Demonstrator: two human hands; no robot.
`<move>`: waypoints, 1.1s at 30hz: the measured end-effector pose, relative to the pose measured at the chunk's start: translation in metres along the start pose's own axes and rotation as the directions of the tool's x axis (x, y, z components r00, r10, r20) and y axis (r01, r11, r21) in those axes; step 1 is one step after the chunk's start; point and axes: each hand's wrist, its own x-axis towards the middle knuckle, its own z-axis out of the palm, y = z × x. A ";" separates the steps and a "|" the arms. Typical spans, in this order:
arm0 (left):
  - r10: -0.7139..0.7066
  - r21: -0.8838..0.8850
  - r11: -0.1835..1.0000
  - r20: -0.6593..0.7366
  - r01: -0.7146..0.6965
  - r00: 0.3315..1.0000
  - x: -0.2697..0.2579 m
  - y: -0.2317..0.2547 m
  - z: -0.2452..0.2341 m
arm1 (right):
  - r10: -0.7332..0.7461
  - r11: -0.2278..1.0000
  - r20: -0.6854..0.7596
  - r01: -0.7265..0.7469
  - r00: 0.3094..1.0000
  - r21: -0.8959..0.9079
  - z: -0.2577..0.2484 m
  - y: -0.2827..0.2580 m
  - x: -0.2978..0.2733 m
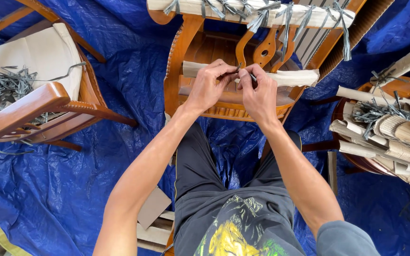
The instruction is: Wrapping wooden chair frames with protective cardboard and securing them with plastic ties.
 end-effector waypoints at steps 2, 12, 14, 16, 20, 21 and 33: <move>-0.030 -0.073 0.997 0.009 0.031 0.999 -0.002 -0.005 0.004 | -0.020 1.000 0.050 0.020 0.999 -0.006 -0.001 0.001 0.007; 0.041 -0.080 0.996 0.051 -0.037 0.998 -0.004 0.004 -0.003 | -0.047 0.979 0.174 0.011 0.984 0.204 -0.008 0.040 0.028; 0.039 -0.084 0.996 0.075 -0.033 0.996 -0.003 0.008 -0.006 | -0.202 0.973 0.365 0.228 0.909 -0.030 -0.007 0.039 0.032; 0.024 -0.050 0.999 0.033 -0.022 0.999 -0.006 0.006 -0.006 | -0.192 0.973 0.396 0.226 0.898 -0.041 -0.008 0.045 0.038; -0.032 -0.178 0.984 -0.128 0.009 0.991 -0.007 -0.001 -0.001 | -0.162 0.980 0.388 0.194 0.907 -0.044 -0.006 0.052 0.045; -0.029 -0.177 0.984 -0.131 0.006 0.991 -0.007 -0.005 0.002 | -0.166 0.979 0.388 0.198 0.906 -0.044 -0.007 0.052 0.045; -0.176 -0.234 0.966 -0.308 0.105 0.935 -0.013 -0.009 0.013 | -0.332 0.909 0.424 0.406 0.843 -0.097 -0.004 0.037 0.046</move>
